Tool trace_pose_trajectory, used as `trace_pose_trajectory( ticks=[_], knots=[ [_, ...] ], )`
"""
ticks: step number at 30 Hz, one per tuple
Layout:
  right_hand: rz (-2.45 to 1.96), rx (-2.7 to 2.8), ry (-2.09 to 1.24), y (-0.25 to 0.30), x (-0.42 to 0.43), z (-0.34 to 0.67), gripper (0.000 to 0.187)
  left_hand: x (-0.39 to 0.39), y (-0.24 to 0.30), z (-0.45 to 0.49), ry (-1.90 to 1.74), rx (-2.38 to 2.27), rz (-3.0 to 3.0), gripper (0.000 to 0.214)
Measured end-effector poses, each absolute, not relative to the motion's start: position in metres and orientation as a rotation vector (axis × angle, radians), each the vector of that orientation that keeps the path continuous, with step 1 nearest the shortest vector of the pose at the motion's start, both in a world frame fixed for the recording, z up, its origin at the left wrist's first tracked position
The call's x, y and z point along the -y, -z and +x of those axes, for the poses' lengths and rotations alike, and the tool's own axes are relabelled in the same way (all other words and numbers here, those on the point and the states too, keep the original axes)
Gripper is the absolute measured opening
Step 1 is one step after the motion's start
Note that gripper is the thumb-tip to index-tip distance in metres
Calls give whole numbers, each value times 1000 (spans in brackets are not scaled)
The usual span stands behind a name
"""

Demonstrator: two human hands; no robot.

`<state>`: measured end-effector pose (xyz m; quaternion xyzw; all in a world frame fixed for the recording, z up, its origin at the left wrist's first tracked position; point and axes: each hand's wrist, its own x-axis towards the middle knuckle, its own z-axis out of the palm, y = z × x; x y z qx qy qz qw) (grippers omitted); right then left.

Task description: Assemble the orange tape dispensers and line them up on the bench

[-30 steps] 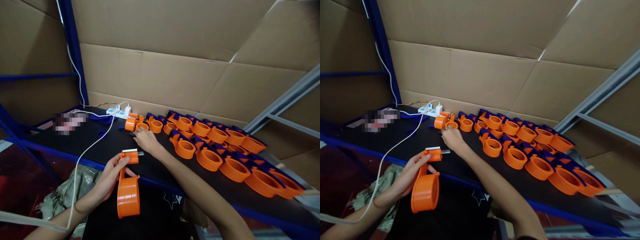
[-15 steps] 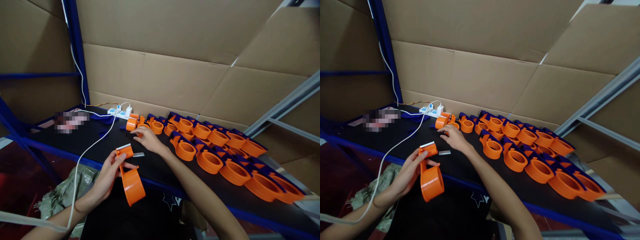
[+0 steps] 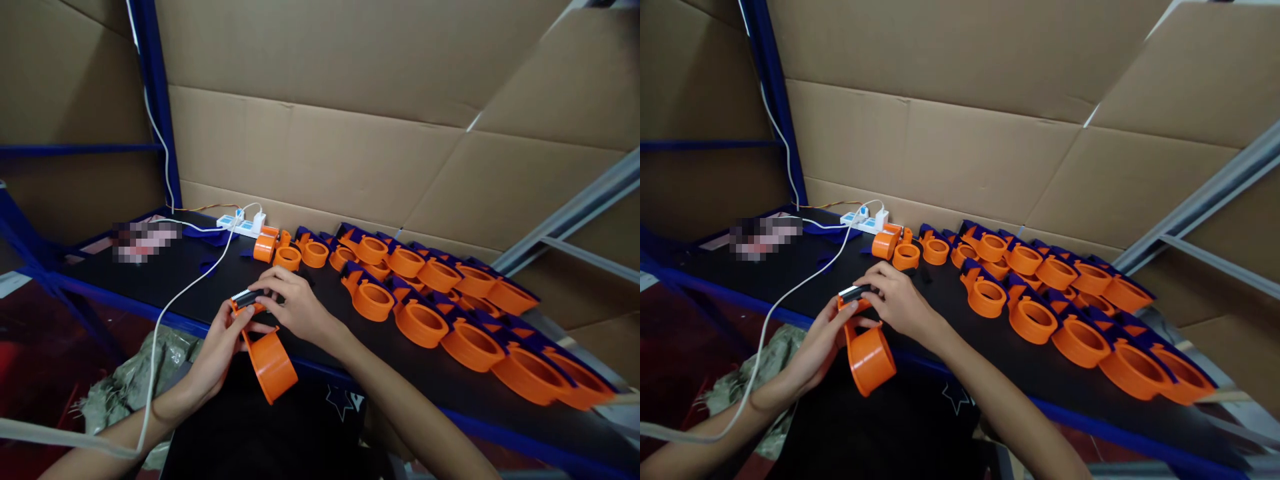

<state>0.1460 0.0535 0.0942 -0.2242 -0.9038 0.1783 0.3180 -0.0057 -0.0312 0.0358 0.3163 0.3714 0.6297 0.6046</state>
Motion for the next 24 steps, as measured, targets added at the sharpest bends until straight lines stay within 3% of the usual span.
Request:
trace_pose_trajectory(
  ticks=[7,12,18,21,24],
  knots=[
    [-412,2454,-364,-97,-34,143,27,29,-29,-12,-1490,-879,624,48],
    [-340,2398,-526,-102,-39,140,33,27,-33,-19,-1528,-720,472,39],
    [-818,2560,-263,-99,-90,108,42,30,-39,-20,-1416,-693,432,46],
    [-815,2693,-195,-85,-110,78,32,32,-37,-20,-1383,-686,411,48],
    [-818,2748,-132,-73,-123,47,38,33,-36,-20,-1360,-684,432,50]
  ],
)
